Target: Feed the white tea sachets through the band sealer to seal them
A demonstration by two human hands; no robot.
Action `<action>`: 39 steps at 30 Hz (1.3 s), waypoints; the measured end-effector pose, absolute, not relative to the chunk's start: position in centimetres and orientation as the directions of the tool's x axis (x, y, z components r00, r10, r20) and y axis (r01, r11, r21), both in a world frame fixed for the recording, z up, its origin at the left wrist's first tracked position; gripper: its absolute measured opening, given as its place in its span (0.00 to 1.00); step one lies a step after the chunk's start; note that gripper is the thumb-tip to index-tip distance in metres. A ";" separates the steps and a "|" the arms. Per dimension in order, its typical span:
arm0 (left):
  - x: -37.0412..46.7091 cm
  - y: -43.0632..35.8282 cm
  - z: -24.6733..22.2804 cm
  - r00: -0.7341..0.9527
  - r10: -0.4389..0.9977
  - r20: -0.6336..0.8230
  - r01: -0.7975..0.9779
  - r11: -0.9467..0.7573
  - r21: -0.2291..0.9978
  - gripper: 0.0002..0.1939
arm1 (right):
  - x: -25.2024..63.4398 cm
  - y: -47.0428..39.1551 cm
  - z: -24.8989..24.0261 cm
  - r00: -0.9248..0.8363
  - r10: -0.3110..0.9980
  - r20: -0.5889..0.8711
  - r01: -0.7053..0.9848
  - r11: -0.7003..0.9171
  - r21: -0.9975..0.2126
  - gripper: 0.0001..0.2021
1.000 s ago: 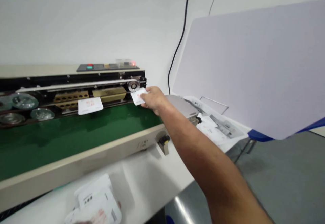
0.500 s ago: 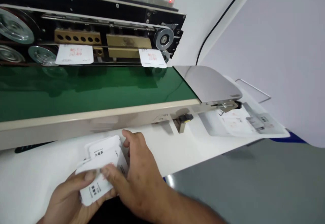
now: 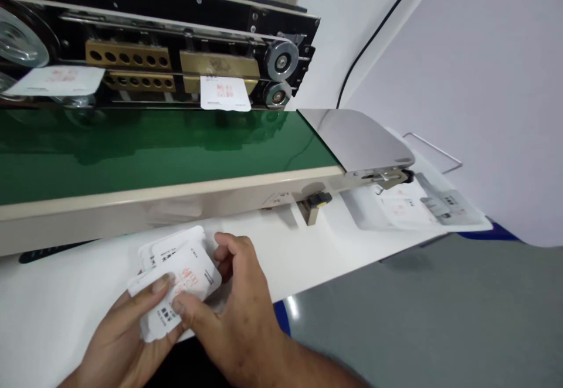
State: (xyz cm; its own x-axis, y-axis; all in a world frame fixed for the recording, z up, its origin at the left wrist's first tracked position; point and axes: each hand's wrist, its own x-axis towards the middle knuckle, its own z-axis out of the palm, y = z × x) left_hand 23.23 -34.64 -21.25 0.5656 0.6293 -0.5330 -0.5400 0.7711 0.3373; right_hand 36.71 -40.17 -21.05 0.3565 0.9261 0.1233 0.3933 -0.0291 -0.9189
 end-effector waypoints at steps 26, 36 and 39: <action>23.6 -34.4 -20.1 0.503 0.607 -0.616 -0.449 0.792 0.413 0.38 | 39.6 -39.6 -18.1 0.148 0.988 0.029 0.598 -0.066 -0.799 0.35; 23.2 -34.6 -21.1 0.504 0.579 -0.641 -0.456 0.809 0.372 0.39 | 41.0 -38.5 -16.5 -0.012 0.999 -0.053 0.661 -0.032 -0.750 0.15; 23.5 -34.5 -20.6 0.478 0.544 -0.690 -0.450 0.826 0.339 0.39 | 42.1 -38.9 -16.0 -0.003 0.996 -0.088 0.591 -0.070 -0.804 0.10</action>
